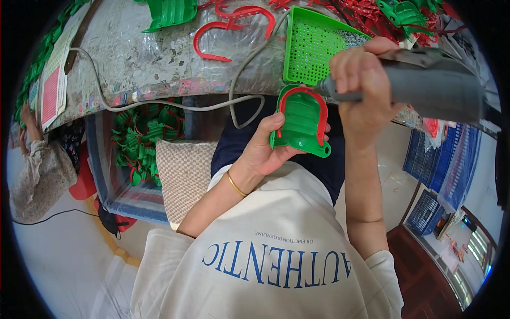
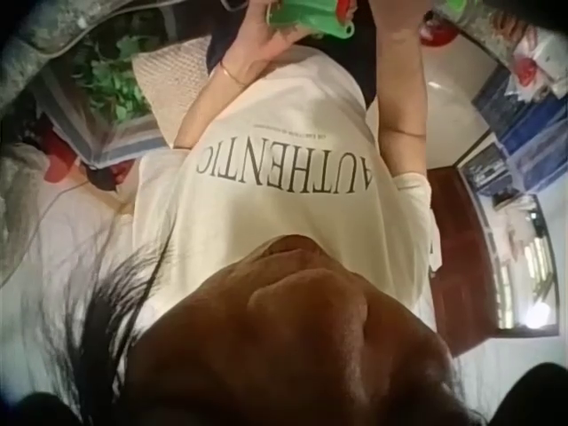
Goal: Assembling plastic toy parts by joining green and red components and securing them with an electric screwdriver.
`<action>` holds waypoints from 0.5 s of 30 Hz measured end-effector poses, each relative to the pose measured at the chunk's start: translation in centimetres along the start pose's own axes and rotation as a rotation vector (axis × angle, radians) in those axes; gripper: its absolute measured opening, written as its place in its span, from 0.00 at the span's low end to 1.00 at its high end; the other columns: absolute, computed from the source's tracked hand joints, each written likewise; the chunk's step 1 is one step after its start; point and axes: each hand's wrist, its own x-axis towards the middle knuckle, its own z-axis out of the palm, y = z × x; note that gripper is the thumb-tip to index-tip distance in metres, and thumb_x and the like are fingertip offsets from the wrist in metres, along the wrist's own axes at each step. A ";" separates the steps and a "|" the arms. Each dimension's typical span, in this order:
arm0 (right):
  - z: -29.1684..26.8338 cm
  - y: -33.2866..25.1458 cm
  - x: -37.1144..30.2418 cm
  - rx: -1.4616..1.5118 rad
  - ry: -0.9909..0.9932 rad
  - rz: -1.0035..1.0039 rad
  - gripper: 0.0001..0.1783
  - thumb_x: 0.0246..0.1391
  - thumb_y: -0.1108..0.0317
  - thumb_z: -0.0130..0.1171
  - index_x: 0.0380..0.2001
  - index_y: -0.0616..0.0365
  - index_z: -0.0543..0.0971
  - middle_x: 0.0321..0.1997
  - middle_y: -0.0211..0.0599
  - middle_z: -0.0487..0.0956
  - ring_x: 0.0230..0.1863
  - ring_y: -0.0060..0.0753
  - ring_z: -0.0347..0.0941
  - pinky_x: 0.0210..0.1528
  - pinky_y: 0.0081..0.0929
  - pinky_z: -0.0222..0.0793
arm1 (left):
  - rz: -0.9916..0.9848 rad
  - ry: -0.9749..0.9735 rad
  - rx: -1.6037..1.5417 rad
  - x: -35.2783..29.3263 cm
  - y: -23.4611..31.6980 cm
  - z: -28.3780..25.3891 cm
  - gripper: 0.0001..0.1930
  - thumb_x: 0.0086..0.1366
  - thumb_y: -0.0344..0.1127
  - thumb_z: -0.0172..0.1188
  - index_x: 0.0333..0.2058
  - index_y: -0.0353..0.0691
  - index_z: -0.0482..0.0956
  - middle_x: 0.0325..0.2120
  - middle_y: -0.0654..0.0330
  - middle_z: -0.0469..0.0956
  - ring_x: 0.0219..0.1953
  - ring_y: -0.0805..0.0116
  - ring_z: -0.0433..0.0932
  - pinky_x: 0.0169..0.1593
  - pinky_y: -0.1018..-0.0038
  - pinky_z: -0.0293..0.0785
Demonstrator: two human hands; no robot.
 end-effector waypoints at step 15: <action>-1.4 6.0 2.5 0.059 0.082 0.003 0.09 0.52 0.80 0.53 0.38 0.68 0.70 0.19 0.29 0.66 0.17 0.20 0.60 0.22 0.21 0.60 | -0.060 -0.022 -0.050 0.2 -0.3 -1.3 0.39 0.57 0.55 0.56 0.58 0.31 0.59 0.51 0.39 0.68 0.53 0.50 0.70 0.58 0.56 0.67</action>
